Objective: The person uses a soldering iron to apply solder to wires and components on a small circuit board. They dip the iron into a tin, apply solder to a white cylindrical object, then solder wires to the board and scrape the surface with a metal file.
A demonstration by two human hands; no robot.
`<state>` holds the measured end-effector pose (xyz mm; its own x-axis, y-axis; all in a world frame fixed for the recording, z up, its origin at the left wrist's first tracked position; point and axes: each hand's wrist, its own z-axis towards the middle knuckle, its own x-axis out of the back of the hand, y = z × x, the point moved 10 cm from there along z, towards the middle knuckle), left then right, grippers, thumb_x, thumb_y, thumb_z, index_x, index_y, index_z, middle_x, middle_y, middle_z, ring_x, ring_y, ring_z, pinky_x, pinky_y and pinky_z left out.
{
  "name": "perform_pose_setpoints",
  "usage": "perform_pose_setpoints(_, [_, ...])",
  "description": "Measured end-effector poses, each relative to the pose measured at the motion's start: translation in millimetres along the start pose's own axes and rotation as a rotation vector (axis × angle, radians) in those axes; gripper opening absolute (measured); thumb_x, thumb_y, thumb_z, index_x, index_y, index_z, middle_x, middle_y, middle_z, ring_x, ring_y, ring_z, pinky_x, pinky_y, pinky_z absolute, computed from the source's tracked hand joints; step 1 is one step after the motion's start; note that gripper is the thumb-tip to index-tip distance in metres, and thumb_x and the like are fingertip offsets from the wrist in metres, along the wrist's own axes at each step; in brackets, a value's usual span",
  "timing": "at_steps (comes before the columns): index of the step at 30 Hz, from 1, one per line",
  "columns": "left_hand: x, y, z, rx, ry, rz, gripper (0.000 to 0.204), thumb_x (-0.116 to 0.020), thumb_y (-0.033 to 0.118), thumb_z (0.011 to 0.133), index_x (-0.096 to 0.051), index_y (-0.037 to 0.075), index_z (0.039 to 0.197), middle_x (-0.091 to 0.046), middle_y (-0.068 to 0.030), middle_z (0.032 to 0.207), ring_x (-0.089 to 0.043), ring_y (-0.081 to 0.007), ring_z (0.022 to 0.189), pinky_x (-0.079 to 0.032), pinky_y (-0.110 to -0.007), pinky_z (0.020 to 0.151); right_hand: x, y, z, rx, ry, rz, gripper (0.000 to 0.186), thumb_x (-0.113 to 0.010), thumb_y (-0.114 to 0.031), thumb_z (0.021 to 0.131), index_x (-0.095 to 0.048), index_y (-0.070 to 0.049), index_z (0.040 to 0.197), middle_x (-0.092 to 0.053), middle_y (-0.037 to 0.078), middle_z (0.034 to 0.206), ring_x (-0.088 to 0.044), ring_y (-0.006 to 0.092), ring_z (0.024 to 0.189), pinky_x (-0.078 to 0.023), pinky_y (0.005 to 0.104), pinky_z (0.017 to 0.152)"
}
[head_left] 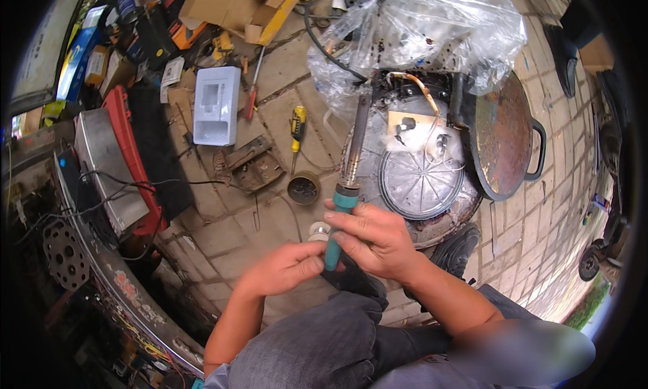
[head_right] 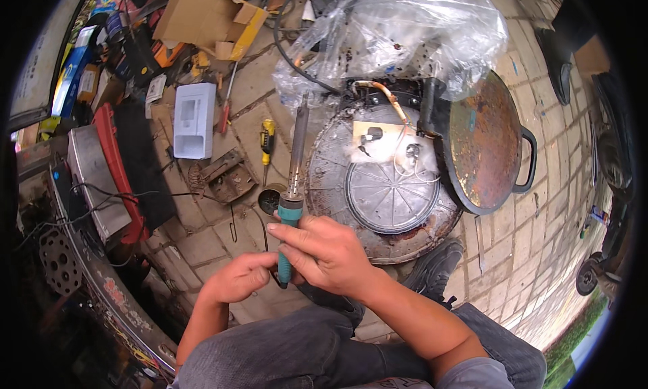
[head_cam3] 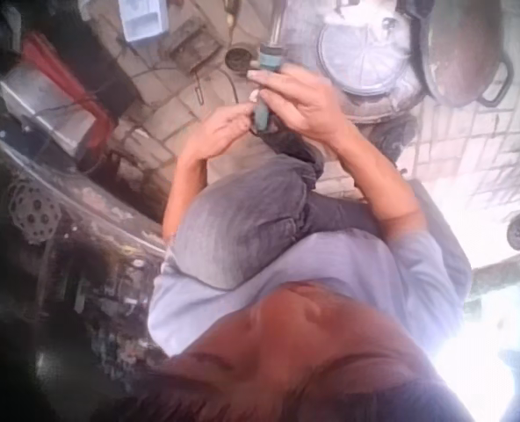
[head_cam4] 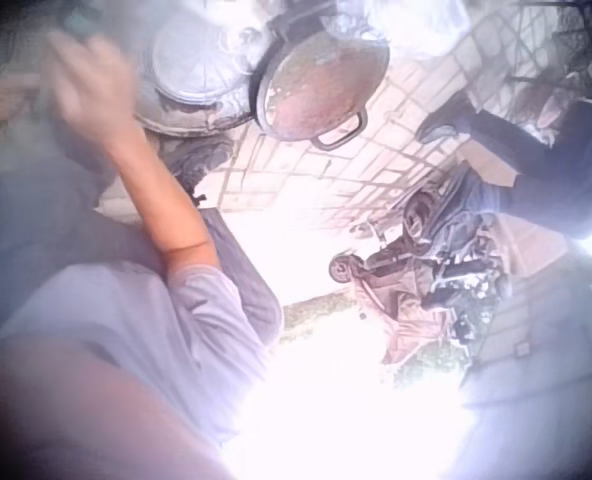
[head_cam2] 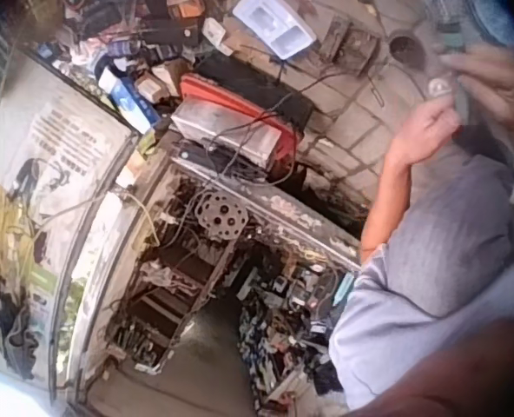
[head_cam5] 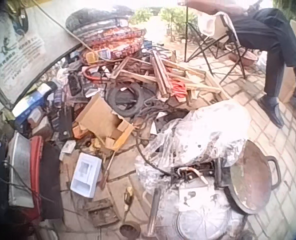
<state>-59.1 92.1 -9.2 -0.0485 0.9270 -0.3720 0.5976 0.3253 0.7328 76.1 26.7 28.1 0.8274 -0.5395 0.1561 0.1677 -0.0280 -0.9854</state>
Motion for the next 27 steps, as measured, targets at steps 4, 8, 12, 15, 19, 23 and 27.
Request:
perform_pose_setpoints(4, [-8.8, -28.0, -67.0, 0.371, 0.078, -0.111, 0.037, -0.057, 0.033, 0.106, -0.059, 0.002, 0.127, -0.069, -0.0075, 0.112, -0.065, -0.0140, 0.098, -0.055, -0.030, 0.085, -62.1, 9.7, 5.5, -0.249, -0.118, 0.268, 0.029, -0.071, -0.006, 0.089, -0.072, -0.002, 0.118, -0.066, 0.012, 0.086, -0.063, 0.0219, 0.069, -0.050, 0.0322, 0.062])
perform_pose_setpoints(8, [-1.8, -85.5, -113.7, 0.432, 0.253, -0.340, 0.035, -0.062, 0.030, 0.104, -0.060, 0.002, 0.125, -0.067, -0.0048, 0.105, -0.063, -0.0122, 0.094, -0.058, -0.030, 0.078, -140.7, 18.9, -6.6, -0.357, -0.352, 0.321, 0.028, -0.068, -0.007, 0.089, -0.073, -0.003, 0.116, -0.069, 0.013, 0.091, -0.066, 0.0222, 0.074, -0.053, 0.0331, 0.066])
perform_pose_setpoints(12, [-1.9, -128.3, -133.9, 0.407, 0.384, -0.397, 0.032, -0.063, 0.029, 0.104, -0.061, 0.001, 0.120, -0.065, -0.0035, 0.098, -0.062, -0.0112, 0.087, -0.056, -0.030, 0.076, -192.2, 34.3, -29.9, -0.395, -0.469, 0.305, 0.028, -0.066, -0.007, 0.088, -0.073, -0.003, 0.114, -0.069, 0.012, 0.091, -0.065, 0.0172, 0.074, -0.053, 0.0320, 0.067])
perform_pose_setpoints(15, [3.6, -130.6, -137.3, 0.376, 0.466, -0.446, 0.032, -0.063, 0.030, 0.104, -0.061, 0.000, 0.116, -0.064, -0.0030, 0.093, -0.062, -0.0115, 0.081, -0.054, -0.029, 0.073, -206.1, 46.8, -32.5, -0.500, -0.502, 0.325, 0.029, -0.066, -0.008, 0.089, -0.073, -0.002, 0.116, -0.069, 0.012, 0.094, -0.065, 0.0148, 0.078, -0.052, 0.0312, 0.068])
perform_pose_setpoints(19, [24.1, -125.0, -139.4, 0.328, 0.521, -0.345, 0.035, -0.060, 0.029, 0.104, -0.061, 0.000, 0.121, -0.068, -0.0064, 0.097, -0.066, -0.0148, 0.082, -0.057, -0.031, 0.073, -216.5, 49.5, -17.0, -0.535, -0.497, 0.376, 0.029, -0.065, -0.010, 0.090, -0.072, -0.002, 0.116, -0.071, 0.012, 0.099, -0.065, 0.0140, 0.079, -0.053, 0.0324, 0.070])
perform_pose_setpoints(23, [40.0, -111.6, -143.1, 0.303, 0.620, -0.364, 0.036, -0.057, 0.028, 0.105, -0.061, -0.003, 0.123, -0.065, -0.0050, 0.092, -0.063, -0.0130, 0.080, -0.054, -0.028, 0.072, -226.5, 53.9, -6.5, -0.607, -0.528, 0.383, 0.032, -0.065, -0.014, 0.092, -0.069, -0.003, 0.122, -0.071, 0.013, 0.101, -0.065, 0.0146, 0.080, -0.054, 0.0321, 0.072])
perform_pose_setpoints(27, [64.1, -121.5, -148.0, 0.254, 0.712, -0.375, 0.031, -0.058, 0.020, 0.101, -0.062, -0.003, 0.123, -0.068, -0.0064, 0.092, -0.065, -0.0158, 0.082, -0.053, -0.030, 0.076, -229.9, 56.0, 3.2, -0.431, -0.427, 0.427, 0.037, -0.066, -0.019, 0.095, -0.066, -0.004, 0.129, -0.072, 0.013, 0.101, -0.066, 0.0179, 0.083, -0.054, 0.0336, 0.076])
